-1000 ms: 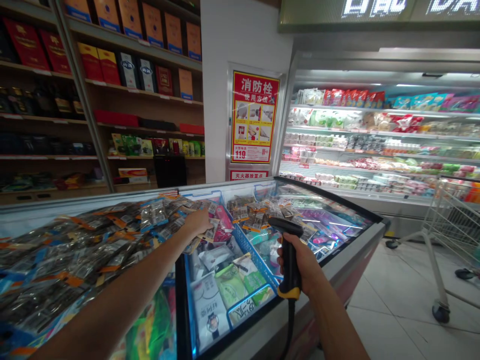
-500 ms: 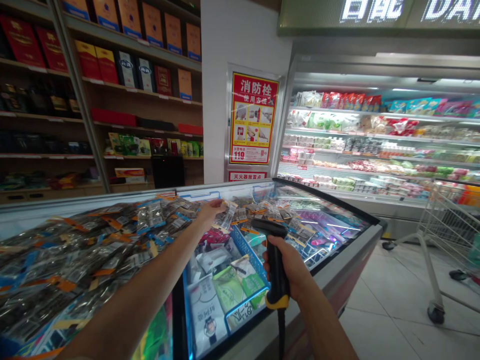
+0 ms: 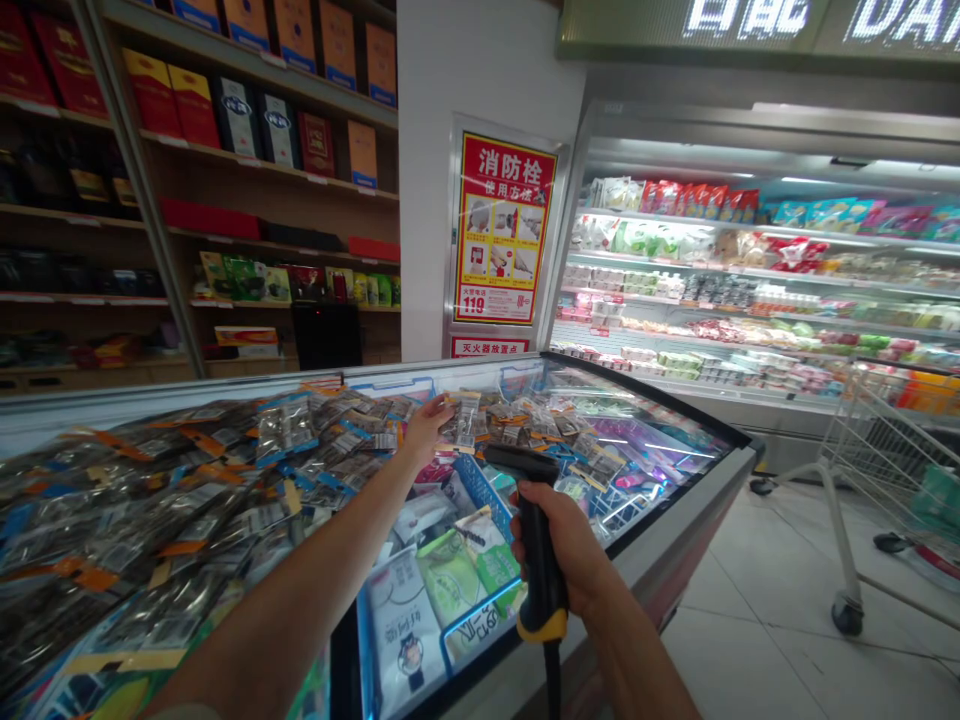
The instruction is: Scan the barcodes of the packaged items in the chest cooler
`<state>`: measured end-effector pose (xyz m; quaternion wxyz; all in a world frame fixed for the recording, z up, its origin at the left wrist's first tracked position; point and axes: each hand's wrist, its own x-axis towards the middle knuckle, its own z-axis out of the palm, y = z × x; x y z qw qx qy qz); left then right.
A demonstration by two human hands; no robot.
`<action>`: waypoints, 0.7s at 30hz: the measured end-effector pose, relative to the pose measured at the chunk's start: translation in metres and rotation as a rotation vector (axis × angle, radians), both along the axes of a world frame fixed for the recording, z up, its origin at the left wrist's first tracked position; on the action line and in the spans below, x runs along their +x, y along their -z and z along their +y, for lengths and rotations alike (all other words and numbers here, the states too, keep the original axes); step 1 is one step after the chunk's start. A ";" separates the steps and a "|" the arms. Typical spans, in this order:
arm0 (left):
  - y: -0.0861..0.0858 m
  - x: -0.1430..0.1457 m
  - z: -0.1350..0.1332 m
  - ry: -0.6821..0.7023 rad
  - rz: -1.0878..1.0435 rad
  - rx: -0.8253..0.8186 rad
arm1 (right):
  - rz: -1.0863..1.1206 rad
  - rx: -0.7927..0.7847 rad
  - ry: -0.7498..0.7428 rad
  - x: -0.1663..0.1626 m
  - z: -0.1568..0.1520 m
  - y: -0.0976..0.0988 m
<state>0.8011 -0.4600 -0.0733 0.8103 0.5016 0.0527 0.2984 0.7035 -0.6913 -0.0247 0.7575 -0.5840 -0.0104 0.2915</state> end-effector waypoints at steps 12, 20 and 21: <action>0.006 0.017 -0.024 0.022 0.118 0.179 | -0.075 0.088 0.266 0.040 -0.032 -0.002; 0.004 0.036 -0.064 -0.273 0.336 0.816 | -0.077 0.062 0.437 0.056 -0.073 0.012; 0.006 0.034 -0.066 -0.317 0.344 0.924 | -0.077 0.062 0.443 0.057 -0.077 0.014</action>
